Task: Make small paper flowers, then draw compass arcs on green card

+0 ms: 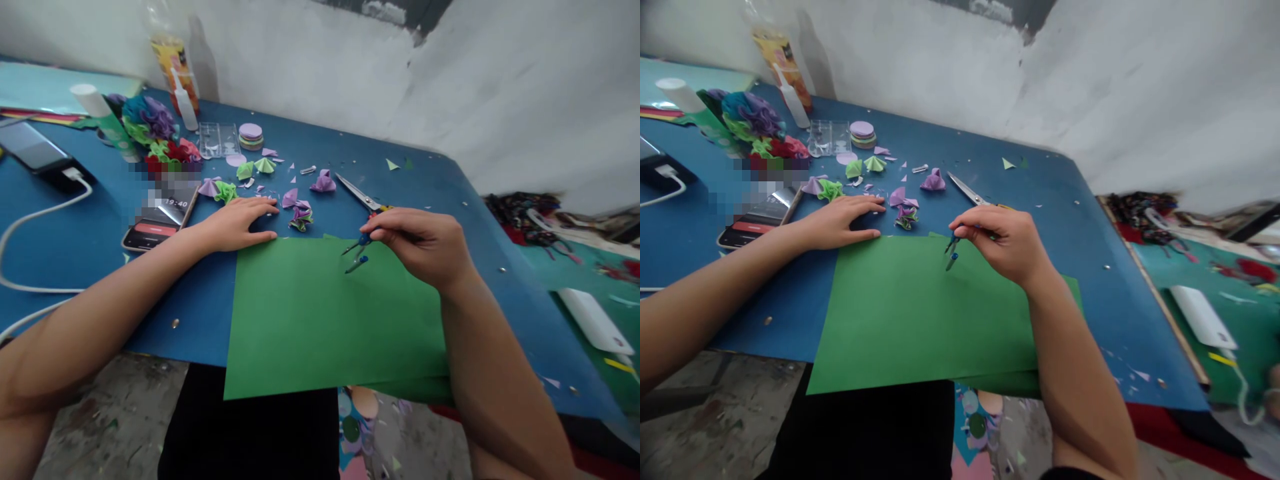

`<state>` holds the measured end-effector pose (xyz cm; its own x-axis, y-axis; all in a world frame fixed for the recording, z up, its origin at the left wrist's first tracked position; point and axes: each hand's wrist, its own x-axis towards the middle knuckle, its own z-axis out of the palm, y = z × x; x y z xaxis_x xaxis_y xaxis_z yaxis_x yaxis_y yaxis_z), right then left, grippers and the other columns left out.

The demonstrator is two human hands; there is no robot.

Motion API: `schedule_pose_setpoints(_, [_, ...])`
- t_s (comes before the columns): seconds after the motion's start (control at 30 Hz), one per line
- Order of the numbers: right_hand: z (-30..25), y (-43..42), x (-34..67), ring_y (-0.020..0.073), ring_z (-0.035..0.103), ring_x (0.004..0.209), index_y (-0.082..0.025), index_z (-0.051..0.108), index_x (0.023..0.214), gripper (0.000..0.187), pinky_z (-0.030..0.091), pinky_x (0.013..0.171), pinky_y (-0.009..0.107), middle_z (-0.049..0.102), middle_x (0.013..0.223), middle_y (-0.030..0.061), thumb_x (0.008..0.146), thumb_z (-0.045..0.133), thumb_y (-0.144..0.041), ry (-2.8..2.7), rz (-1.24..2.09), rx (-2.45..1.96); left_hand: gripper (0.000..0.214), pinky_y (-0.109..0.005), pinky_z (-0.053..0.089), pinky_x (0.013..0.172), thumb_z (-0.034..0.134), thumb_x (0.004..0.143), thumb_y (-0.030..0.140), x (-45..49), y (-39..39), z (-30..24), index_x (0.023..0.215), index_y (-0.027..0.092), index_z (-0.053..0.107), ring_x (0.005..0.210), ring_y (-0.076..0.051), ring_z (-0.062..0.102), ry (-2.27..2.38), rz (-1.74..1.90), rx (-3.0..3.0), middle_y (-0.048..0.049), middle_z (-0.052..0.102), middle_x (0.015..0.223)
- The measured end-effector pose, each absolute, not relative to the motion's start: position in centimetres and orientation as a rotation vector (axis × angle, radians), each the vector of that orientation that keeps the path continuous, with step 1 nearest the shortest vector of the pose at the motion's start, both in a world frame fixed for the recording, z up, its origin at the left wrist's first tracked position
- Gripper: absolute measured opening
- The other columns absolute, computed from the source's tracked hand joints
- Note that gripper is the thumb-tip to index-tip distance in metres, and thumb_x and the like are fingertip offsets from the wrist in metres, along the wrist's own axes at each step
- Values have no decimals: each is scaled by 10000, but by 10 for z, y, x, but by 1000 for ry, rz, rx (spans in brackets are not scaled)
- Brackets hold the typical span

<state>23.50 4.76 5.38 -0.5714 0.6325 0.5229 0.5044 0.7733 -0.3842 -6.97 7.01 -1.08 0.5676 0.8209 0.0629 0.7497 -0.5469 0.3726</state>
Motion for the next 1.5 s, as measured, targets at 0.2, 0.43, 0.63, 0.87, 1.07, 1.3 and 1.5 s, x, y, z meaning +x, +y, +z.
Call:
schedule_pose_setpoints(0.2, [55,46,235,163,681,744,-277,703,824,123,531,703,304,731,797,-3,862,600,-220,-2309,274,-876,619,-450,288,1116,465,863,552,-69,70,-11,1321,137,493,1362,-281,375,1288,330,2495,-131,398,1482])
schedule_pose_setpoints(0.43, [57,44,234,164,682,717,-249,717,820,100,537,655,288,740,796,18,849,634,-296,-2338,248,-834,609,-455,293,1110,463,864,551,-69,70,-10,1315,143,496,1360,-284,377,1303,318,2505,-126,400,1482])
schedule_pose_setpoints(0.63, [61,43,237,155,690,721,-264,723,830,89,553,674,271,743,793,3,848,641,-292,-2389,234,-820,614,-455,283,1117,451,861,569,-70,70,-12,1312,154,500,1367,-281,366,1294,321,2506,-120,401,1482])
schedule_pose_setpoints(0.87, [70,43,246,155,701,745,-273,740,851,125,578,737,274,751,856,-1,859,618,-298,-2484,288,-818,628,-462,279,1120,453,860,573,-70,70,-13,1317,146,494,1367,-284,364,1287,333,2499,-129,395,1484])
schedule_pose_setpoints(1.07, [72,45,248,166,700,790,-302,742,832,155,578,783,301,749,876,-16,858,592,-333,-2479,406,-874,633,-463,299,1111,457,849,588,-71,70,-12,1304,150,511,1355,-288,384,1281,355,2495,-133,415,1470])
schedule_pose_setpoints(1.3, [63,49,248,171,682,809,-263,710,841,189,560,735,320,733,856,16,863,523,-250,-2387,504,-879,641,-457,296,1112,452,848,606,-71,70,-13,1298,154,510,1358,-285,379,1268,365,2499,-133,418,1468])
schedule_pose_setpoints(1.5, [55,53,245,170,675,835,-189,680,871,214,531,767,328,724,882,52,857,466,-188,-2325,593,-914,660,-448,291,1114,437,855,614,-71,70,-13,1305,137,499,1358,-283,378,1265,350,2517,-147,416,1467])
